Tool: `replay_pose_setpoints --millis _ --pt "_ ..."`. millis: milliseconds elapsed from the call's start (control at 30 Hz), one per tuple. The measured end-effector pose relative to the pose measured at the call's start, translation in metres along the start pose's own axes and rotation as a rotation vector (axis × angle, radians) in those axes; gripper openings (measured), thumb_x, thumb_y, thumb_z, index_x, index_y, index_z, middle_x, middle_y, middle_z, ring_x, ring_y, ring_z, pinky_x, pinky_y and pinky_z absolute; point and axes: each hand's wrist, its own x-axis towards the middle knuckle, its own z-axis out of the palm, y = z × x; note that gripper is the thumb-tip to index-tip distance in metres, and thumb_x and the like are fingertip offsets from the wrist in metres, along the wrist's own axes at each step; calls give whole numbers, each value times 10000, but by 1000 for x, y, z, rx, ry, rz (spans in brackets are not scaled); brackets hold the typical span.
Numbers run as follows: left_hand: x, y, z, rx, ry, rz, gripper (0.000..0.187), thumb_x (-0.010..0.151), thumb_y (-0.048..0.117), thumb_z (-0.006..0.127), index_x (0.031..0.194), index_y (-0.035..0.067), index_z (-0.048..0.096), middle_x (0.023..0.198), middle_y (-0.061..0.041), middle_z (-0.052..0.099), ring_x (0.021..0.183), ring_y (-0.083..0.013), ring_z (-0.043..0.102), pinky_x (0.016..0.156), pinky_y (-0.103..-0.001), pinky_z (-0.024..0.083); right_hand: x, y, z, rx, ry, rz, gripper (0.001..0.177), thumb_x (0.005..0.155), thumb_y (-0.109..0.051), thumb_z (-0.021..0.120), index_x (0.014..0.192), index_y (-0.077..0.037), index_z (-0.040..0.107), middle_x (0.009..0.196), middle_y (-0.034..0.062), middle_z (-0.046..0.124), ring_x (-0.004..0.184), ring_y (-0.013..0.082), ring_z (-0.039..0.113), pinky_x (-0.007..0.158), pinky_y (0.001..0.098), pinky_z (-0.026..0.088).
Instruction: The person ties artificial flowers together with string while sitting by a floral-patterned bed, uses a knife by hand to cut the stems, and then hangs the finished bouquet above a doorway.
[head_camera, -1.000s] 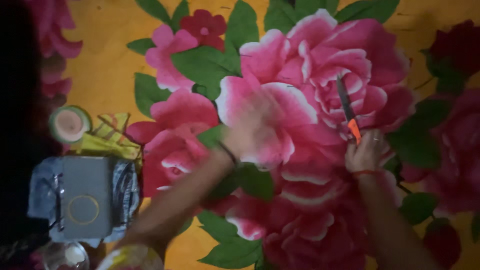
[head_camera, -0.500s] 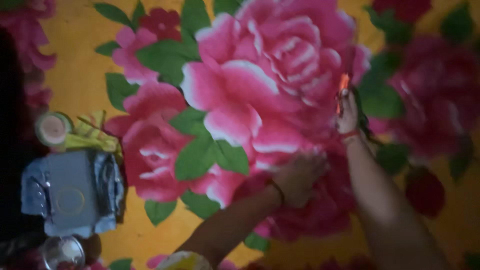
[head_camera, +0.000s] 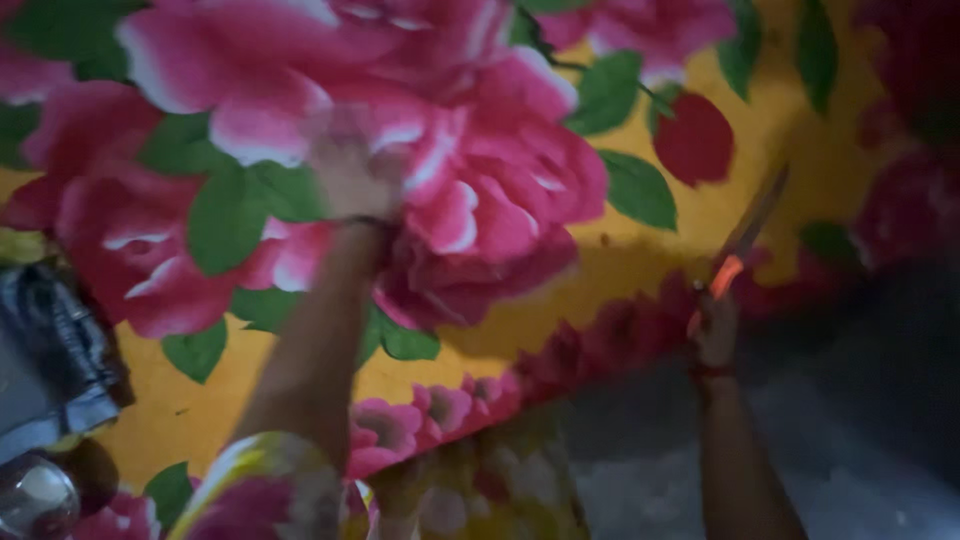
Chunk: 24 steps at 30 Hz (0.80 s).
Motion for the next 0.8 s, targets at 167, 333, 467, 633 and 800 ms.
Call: replay_pose_setpoints --millis 167,333,467,633,800 --pt "-217 216 101 -391 -442 1071 713 758 671 664 1246 153 620 1327 -180 611 1313 -409 548 1168 -532 428 -45 64 -73 -183 341 54 281 1070 -333 611 1072 -52 614 784 18 488 609 145 456 607 321 384" --pt "-323 242 100 -499 -237 1342 568 925 480 639 1408 182 622 1521 -200 494 1422 -390 470 1163 -586 355 -92 93 -115 -2 498 136 196 1053 -256 606 1121 -73 625 775 3 512 593 128 470 553 308 382" --pt "-267 101 43 -272 -102 957 162 906 289 658 1035 276 754 1267 -123 662 1298 -358 569 1142 -525 417 -133 77 -92 36 305 133 162 1040 -195 602 1161 -90 633 767 -9 532 580 115 482 510 298 381" --pt "-229 -103 -27 215 268 -56 739 1026 577 460 1540 47 429 1585 -327 253 1445 -539 196 1124 -676 133 -190 29 -17 633 36 283 390 875 -83 542 1235 -233 536 840 -73 661 571 72 625 527 314 611" --pt "-290 -49 28 63 277 145 1013 755 558 646 1508 -62 372 1546 -355 313 1423 -520 268 1154 -580 219 -221 -13 39 328 13 255 189 995 -240 641 1113 -152 524 726 -30 564 450 52 459 377 236 377"
